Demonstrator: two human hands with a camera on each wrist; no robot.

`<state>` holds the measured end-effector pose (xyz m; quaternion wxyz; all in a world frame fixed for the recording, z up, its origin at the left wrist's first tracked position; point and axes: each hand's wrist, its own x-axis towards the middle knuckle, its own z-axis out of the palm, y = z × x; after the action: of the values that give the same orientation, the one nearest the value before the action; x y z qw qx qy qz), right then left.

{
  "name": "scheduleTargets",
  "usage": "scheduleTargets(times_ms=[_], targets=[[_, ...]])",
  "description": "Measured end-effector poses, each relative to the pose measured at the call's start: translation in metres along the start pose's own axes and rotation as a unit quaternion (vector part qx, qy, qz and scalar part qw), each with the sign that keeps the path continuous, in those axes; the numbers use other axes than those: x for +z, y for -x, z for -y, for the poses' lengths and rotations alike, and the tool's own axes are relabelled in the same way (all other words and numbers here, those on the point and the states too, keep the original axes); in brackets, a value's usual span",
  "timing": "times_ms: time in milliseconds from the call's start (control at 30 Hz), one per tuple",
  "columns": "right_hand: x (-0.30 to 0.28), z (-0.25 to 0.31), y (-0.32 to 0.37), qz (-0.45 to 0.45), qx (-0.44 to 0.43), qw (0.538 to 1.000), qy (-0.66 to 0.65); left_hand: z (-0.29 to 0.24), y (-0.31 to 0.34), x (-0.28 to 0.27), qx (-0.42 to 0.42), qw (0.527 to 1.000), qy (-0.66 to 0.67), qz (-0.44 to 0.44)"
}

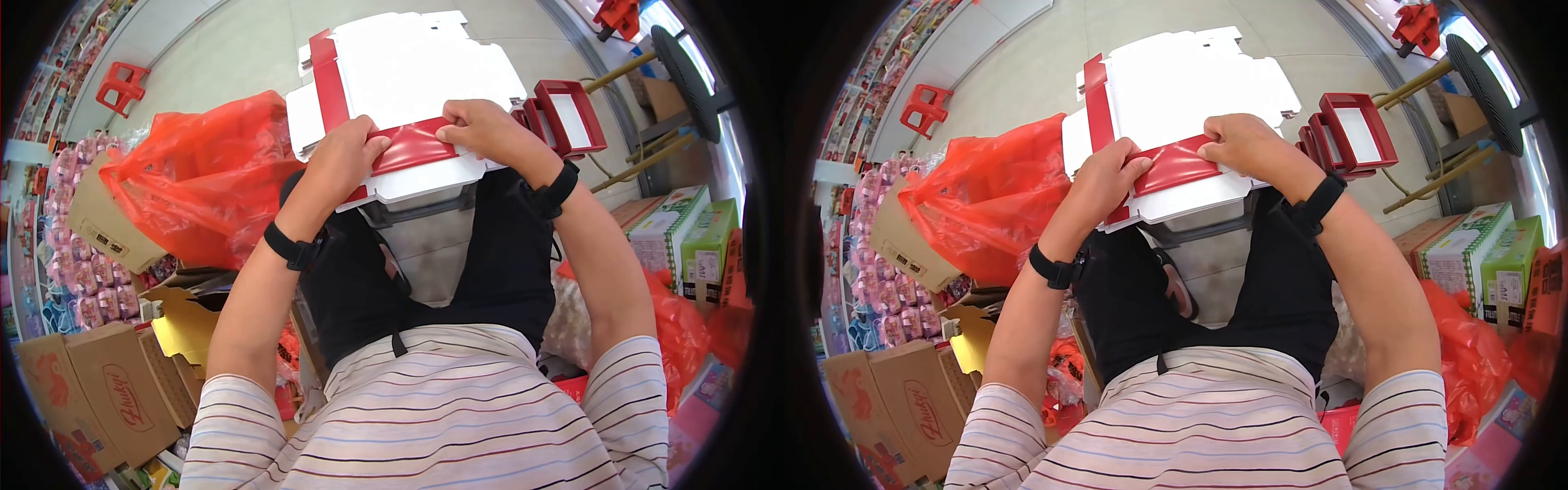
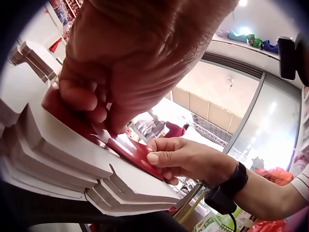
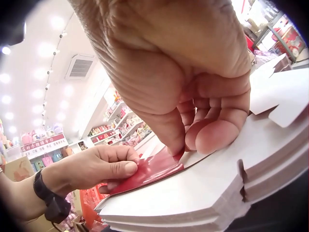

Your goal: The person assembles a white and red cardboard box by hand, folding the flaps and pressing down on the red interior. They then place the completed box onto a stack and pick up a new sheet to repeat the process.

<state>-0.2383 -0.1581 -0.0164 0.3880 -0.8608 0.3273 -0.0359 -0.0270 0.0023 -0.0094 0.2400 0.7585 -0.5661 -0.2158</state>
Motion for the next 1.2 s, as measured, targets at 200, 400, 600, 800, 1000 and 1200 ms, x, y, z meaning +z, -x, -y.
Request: scheduleTargets(times_ms=[200,400,600,800,1000,1200], targets=[[-0.003,0.006,0.001,0.015,0.016,1.0,0.002,0.005,0.0,0.002,0.046,0.997,-0.059,-0.003],[-0.002,0.007,0.001,0.008,0.001,1.0,0.016,0.002,-0.001,0.001,0.057,0.996,-0.073,0.014],[0.0,0.007,0.0,0.004,-0.001,1.0,0.027,-0.004,0.007,0.003,0.056,0.991,-0.118,-0.01],[0.005,0.011,0.007,-0.04,-0.017,0.998,0.045,-0.004,0.012,-0.003,0.211,0.954,-0.204,-0.062],[0.012,0.01,0.027,-0.103,-0.145,0.978,0.113,-0.005,0.018,-0.006,0.265,0.917,-0.293,-0.055],[0.012,0.011,0.03,-0.138,-0.268,0.926,0.228,-0.004,0.015,-0.006,0.307,0.901,-0.304,-0.042]])
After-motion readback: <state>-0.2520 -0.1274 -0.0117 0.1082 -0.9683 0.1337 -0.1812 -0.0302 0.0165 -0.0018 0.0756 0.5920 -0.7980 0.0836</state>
